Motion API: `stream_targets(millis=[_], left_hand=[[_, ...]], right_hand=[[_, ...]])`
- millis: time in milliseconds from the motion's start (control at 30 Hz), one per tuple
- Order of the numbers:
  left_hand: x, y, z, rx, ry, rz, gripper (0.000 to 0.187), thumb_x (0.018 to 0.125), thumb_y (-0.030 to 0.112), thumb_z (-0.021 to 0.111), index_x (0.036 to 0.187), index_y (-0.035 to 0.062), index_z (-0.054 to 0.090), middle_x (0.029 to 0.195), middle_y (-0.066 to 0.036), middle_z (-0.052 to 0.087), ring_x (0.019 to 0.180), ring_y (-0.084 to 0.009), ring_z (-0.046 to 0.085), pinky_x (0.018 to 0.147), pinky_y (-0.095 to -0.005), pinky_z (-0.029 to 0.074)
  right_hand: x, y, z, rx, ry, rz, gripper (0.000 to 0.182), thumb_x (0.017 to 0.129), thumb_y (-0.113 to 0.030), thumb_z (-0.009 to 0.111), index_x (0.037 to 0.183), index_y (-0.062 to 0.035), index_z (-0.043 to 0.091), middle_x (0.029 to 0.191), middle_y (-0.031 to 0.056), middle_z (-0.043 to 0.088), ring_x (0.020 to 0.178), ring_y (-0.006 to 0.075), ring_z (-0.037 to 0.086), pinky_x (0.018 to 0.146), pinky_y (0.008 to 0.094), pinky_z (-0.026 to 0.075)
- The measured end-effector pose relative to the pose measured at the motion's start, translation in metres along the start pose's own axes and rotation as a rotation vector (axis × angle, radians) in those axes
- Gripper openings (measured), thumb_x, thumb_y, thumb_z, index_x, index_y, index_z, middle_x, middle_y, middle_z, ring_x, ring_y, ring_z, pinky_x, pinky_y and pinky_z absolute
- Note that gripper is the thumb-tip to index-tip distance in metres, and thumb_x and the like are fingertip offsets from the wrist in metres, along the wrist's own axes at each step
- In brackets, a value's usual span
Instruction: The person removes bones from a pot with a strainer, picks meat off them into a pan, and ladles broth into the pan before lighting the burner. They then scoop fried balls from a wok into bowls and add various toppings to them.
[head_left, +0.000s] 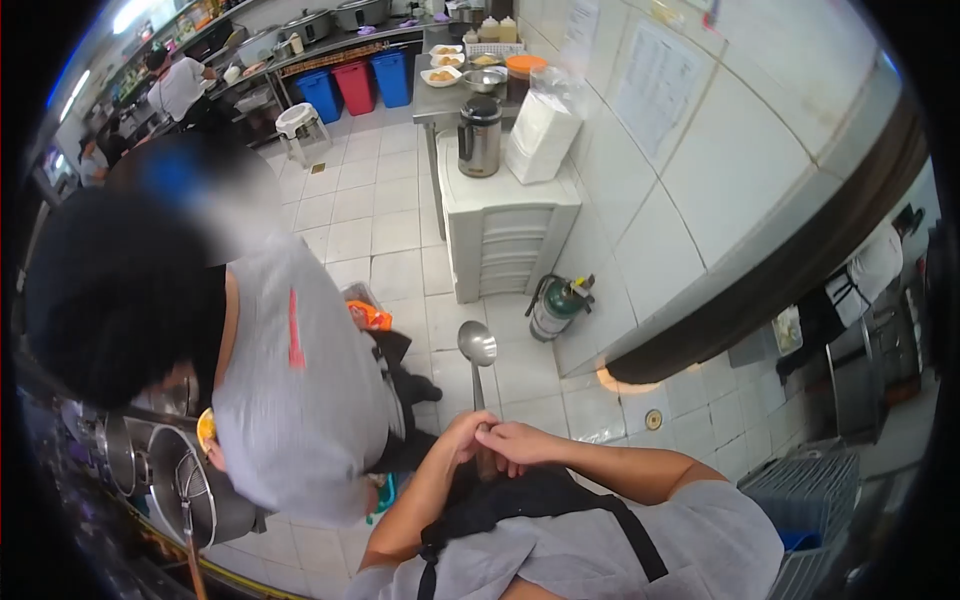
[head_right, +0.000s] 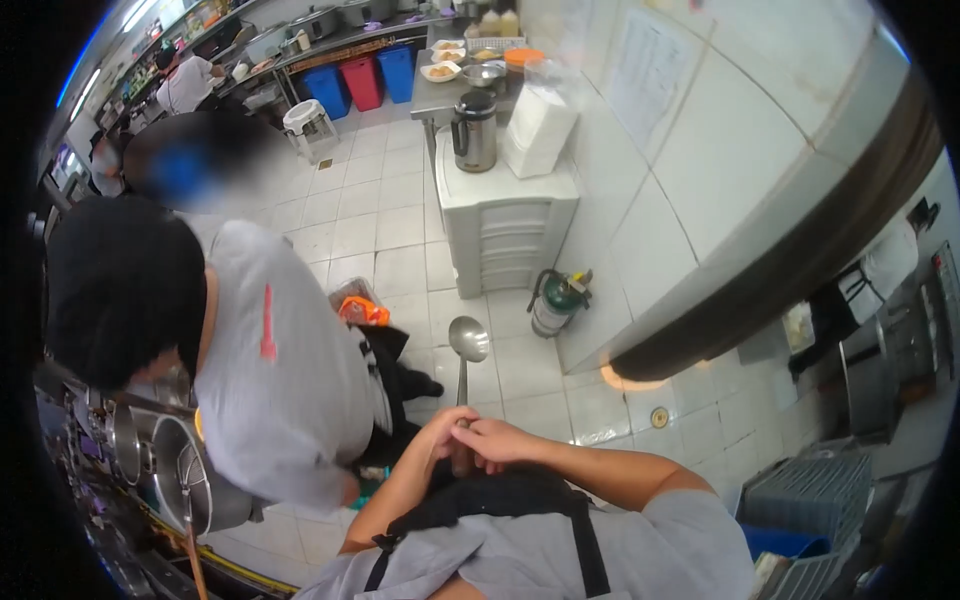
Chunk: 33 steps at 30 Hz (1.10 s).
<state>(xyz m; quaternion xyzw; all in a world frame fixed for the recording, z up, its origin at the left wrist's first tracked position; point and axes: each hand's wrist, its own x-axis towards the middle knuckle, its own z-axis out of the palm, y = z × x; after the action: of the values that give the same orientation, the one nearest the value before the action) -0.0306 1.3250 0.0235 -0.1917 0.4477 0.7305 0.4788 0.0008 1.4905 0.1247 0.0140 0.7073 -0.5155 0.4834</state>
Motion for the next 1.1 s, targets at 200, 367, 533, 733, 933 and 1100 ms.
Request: stream_targets(millis=[200, 367, 533, 733, 933, 1100], left_hand=[[0.027, 0.035, -0.005, -0.196, 0.012, 0.046, 0.022, 0.083, 0.017, 0.061, 0.091, -0.0034, 0.064, 0.088, -0.02, 0.069, 0.088, -0.0323, 0.07, 0.084, -0.0409, 0.056], [0.049, 0.085, -0.029, -0.263, -0.006, 0.037, 0.023, 0.081, 0.019, 0.06, 0.09, -0.0022, 0.063, 0.097, -0.028, 0.07, 0.097, -0.0405, 0.069, 0.092, -0.0477, 0.055], [0.085, 0.157, -0.029, -0.343, 0.074, 0.051, 0.019, 0.078, 0.015, 0.063, 0.089, -0.0004, 0.061, 0.092, -0.028, 0.069, 0.097, -0.0429, 0.068, 0.093, -0.0522, 0.054], [0.063, 0.232, 0.031, -0.298, -0.001, 0.556, 0.038, 0.081, 0.019, 0.066, 0.11, -0.0042, 0.059, 0.106, -0.029, 0.067, 0.099, -0.0427, 0.068, 0.095, -0.0527, 0.054], [0.104, 0.302, 0.019, -0.423, 0.05, 0.688, 0.036, 0.094, 0.024, 0.065, 0.123, 0.0063, 0.053, 0.07, -0.006, 0.05, 0.051, -0.0162, 0.049, 0.045, -0.0288, 0.04], [0.135, 0.342, 0.001, -0.282, 0.336, 0.536, 0.012, 0.098, 0.014, 0.06, 0.096, 0.0109, 0.048, 0.057, 0.002, 0.036, 0.037, -0.0104, 0.035, 0.036, -0.0257, 0.03]], right_hand=[[0.032, -0.011, -0.095, -0.314, 0.176, -0.091, 0.039, 0.099, -0.04, 0.058, 0.102, -0.0013, 0.061, 0.079, 0.0095, 0.067, 0.06, 0.0157, 0.065, 0.053, 0.0298, 0.052], [0.087, -0.01, -0.188, -0.197, 0.308, -0.049, 0.037, 0.097, -0.039, 0.061, 0.103, -0.0019, 0.061, 0.077, 0.0093, 0.067, 0.058, 0.0154, 0.065, 0.053, 0.0308, 0.052], [0.147, -0.039, -0.289, -0.465, 0.278, -0.178, 0.037, 0.094, -0.039, 0.064, 0.106, -0.0035, 0.063, 0.077, 0.0112, 0.068, 0.063, 0.0194, 0.067, 0.059, 0.0355, 0.053], [0.189, -0.099, -0.396, -0.372, 0.409, -0.192, 0.042, 0.091, -0.041, 0.064, 0.11, -0.0042, 0.064, 0.09, 0.016, 0.071, 0.087, 0.0313, 0.068, 0.077, 0.0414, 0.052], [0.233, -0.128, -0.444, -0.499, 0.29, -0.234, 0.041, 0.092, -0.04, 0.063, 0.109, -0.0038, 0.063, 0.095, 0.0178, 0.07, 0.09, 0.0343, 0.067, 0.079, 0.0425, 0.052], [0.268, -0.164, -0.445, -0.617, 0.189, -0.347, 0.04, 0.092, -0.04, 0.063, 0.109, -0.0035, 0.062, 0.093, 0.0192, 0.07, 0.089, 0.036, 0.066, 0.078, 0.0441, 0.051]])
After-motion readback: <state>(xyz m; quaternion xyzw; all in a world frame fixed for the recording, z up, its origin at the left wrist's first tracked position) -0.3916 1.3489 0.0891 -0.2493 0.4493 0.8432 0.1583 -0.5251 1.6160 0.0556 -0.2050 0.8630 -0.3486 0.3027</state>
